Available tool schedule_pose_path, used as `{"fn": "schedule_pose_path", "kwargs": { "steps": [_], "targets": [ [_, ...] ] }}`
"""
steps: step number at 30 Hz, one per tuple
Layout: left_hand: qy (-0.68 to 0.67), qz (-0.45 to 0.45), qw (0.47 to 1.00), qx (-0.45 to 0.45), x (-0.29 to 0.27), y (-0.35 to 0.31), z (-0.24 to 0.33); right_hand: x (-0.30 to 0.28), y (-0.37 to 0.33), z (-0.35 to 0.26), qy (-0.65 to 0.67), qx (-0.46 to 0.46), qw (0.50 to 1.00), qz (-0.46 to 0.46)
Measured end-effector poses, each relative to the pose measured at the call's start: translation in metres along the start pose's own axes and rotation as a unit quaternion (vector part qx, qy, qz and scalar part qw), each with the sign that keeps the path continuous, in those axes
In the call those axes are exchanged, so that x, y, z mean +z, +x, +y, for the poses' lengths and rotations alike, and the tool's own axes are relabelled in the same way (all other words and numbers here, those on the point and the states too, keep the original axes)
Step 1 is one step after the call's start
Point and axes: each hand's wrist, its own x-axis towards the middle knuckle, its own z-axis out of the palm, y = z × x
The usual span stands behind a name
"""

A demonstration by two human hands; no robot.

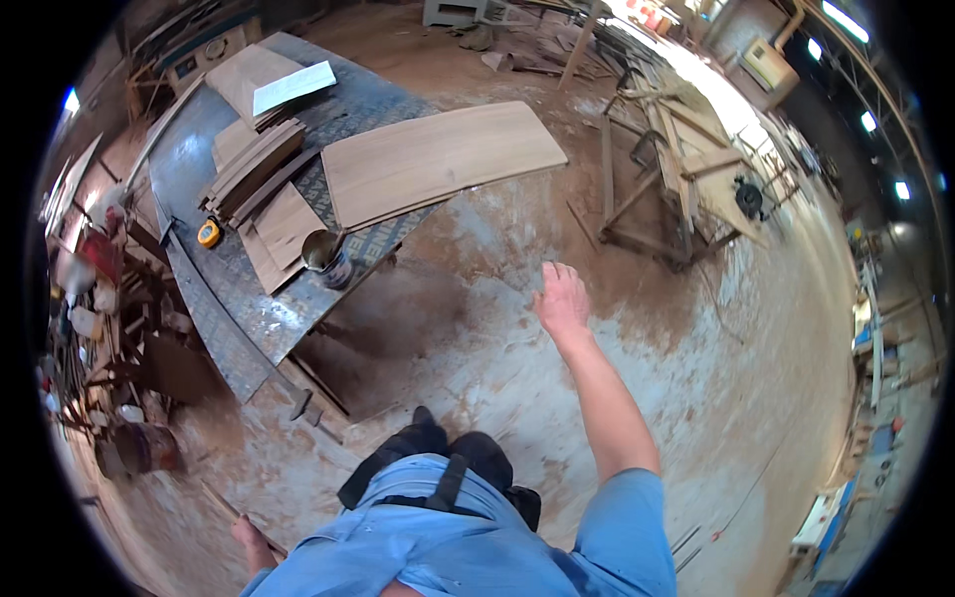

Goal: The person selects a metal clamp and secures two wooden boards together on a workbench. They then apply glue to several thin wooden strips using a brush and place them onto the clamped boards. Finally, they use a hammer to drive nails into the wooden assembly to fasten the pieces.

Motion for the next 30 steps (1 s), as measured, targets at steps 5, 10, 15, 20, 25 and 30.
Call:
{"fn": "schedule_pose_path", "kwargs": {
  "steps": [5, 10, 15, 20, 25, 30],
  "targets": [
    [-0.085, 0.047, 0.994, -0.044, -0.006, -0.067, -0.037, 0.048, 0.118, 0.037, -0.024, -0.083, 0.995, -0.041],
    [-0.036, 0.169, 0.980, -0.095, -0.026, -0.202, -0.061, 0.119, 0.240, 0.062, -0.067, -0.186, 0.978, -0.063],
    [-0.079, 0.237, 0.948, -0.197, -0.012, -0.366, -0.067, 0.171, 0.314, 0.082, -0.093, -0.251, 0.956, -0.120],
    [-0.069, 0.286, 0.930, -0.219, 0.016, -0.496, -0.070, 0.218, 0.346, 0.114, -0.073, -0.327, 0.941, -0.043],
    [-0.053, 0.314, 0.907, -0.277, 0.038, -0.577, -0.076, 0.184, 0.361, 0.120, 0.001, -0.374, 0.927, -0.037],
    [-0.074, 0.309, 0.898, -0.303, 0.068, -0.602, 0.004, 0.097, 0.440, 0.135, 0.070, -0.441, 0.889, 0.096]
  ]
}}
